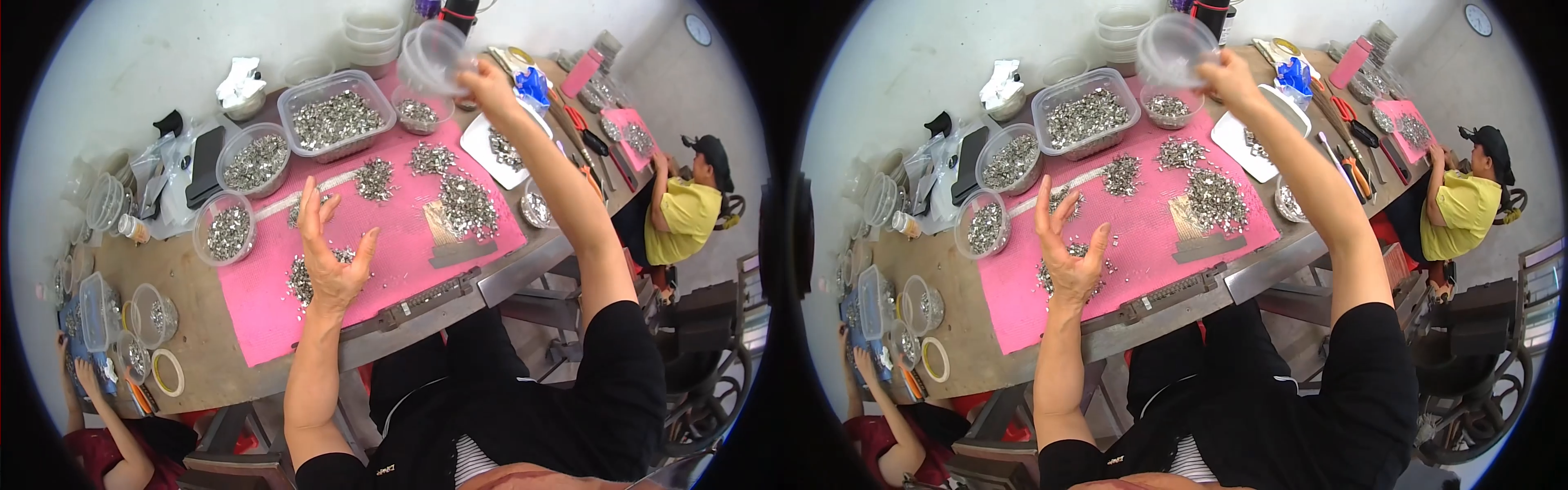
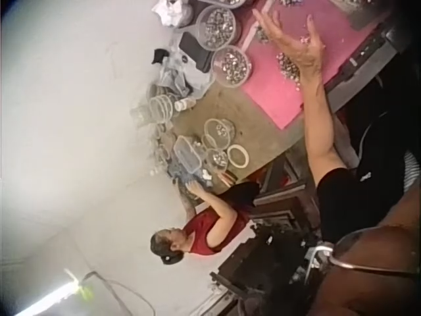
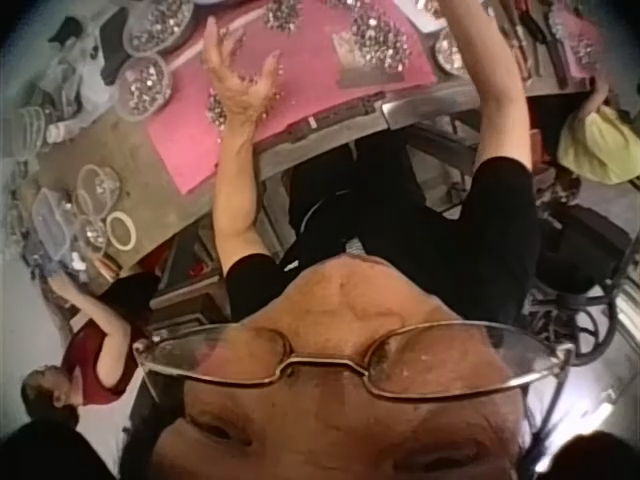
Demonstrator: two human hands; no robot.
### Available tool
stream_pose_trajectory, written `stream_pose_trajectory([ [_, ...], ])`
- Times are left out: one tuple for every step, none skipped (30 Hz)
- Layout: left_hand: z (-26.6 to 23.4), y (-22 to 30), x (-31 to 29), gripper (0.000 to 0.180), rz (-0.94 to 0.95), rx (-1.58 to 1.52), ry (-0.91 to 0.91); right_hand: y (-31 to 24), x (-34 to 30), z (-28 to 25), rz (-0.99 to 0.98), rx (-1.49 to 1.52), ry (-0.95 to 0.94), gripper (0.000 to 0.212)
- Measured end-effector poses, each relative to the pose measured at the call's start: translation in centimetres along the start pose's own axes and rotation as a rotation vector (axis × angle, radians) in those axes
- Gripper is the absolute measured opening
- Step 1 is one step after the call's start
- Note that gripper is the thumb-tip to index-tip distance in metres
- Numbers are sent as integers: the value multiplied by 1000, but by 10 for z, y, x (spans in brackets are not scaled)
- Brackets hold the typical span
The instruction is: Placing small metal components into a jig and using a manual hand press to assemble them.
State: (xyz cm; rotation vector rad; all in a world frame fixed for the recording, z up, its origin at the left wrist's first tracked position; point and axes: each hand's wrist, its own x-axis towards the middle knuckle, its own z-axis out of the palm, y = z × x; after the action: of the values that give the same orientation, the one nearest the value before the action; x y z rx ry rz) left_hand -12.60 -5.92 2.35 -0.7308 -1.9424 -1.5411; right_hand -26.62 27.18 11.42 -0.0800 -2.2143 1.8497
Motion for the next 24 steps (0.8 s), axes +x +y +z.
stream_pose_trajectory([
  [-3, -1, -2, 95, -10, 16, 7, 1, 18, 4, -38, 48, 54, 33],
  [-2, -3, -2, 90, -5, 39, 12, 2, 34, 2, -78, 89, 120, 34],
  [-1, -5, 0, 84, 3, 62, 15, 10, 55, -3, -50, 77, 178, 35],
  [0, -5, 0, 84, -2, 65, 14, 24, 74, -10, -45, 78, 175, 35],
  [0, -5, 1, 80, -12, 44, 21, 38, 90, -16, -46, -5, 229, 34],
  [-2, -6, -1, 75, -27, 30, 31, 44, 95, -10, -42, -87, 274, 34],
  [-3, -7, -2, 75, -37, 38, 30, 49, 98, -6, -33, -84, 265, 34],
  [-3, -8, -2, 72, -37, 44, 42, 53, 102, -4, 15, -204, 297, 32],
  [-4, -9, -2, 69, -35, 52, 54, 57, 105, -1, 61, -323, 327, 30],
  [-3, -7, -3, 67, -42, 38, 65, 62, 107, 2, 61, -334, 334, 24],
  [-4, -6, -5, 67, -47, 43, 63, 67, 108, 4, 67, -331, 329, 24],
  [-3, -7, -4, 66, -55, 33, 64, 68, 114, 3, 66, -399, 325, 23],
  [-3, -7, -4, 65, -63, 23, 66, 69, 118, 2, 63, -467, 322, 23],
  [-3, -7, -4, 65, -58, 25, 67, 71, 120, -1, 59, -464, 323, 23],
  [-4, -7, -8, 63, -65, 30, 64, 73, 117, 3, 103, -491, 284, 26],
  [-5, -8, -9, 62, -73, 34, 62, 75, 115, 6, 148, -518, 244, 30],
  [-6, -8, -10, 61, -80, 35, 71, 77, 114, 8, 175, -566, 239, 42],
  [-6, -7, -10, 61, -86, 35, 69, 82, 116, 4, 181, -567, 237, 42],
  [-5, -6, -9, 61, -95, 27, 82, 89, 120, -4, 87, -699, 228, 45],
  [-3, -5, -8, 60, -106, 19, 94, 96, 126, -11, -7, -830, 216, 49],
  [-2, -6, -7, 60, -109, 44, 95, 105, 133, -18, -53, -884, 236, 57],
  [-7, -6, -9, 60, -126, 45, 133, 111, 129, 0, -254, -842, 365, 58],
  [-11, -4, -10, 59, -143, 48, 170, 116, 124, 17, -451, -789, 493, 58],
  [-6, -3, -4, 59, -142, 12, 182, 128, 137, 1, -585, -1020, 630, 50],
])
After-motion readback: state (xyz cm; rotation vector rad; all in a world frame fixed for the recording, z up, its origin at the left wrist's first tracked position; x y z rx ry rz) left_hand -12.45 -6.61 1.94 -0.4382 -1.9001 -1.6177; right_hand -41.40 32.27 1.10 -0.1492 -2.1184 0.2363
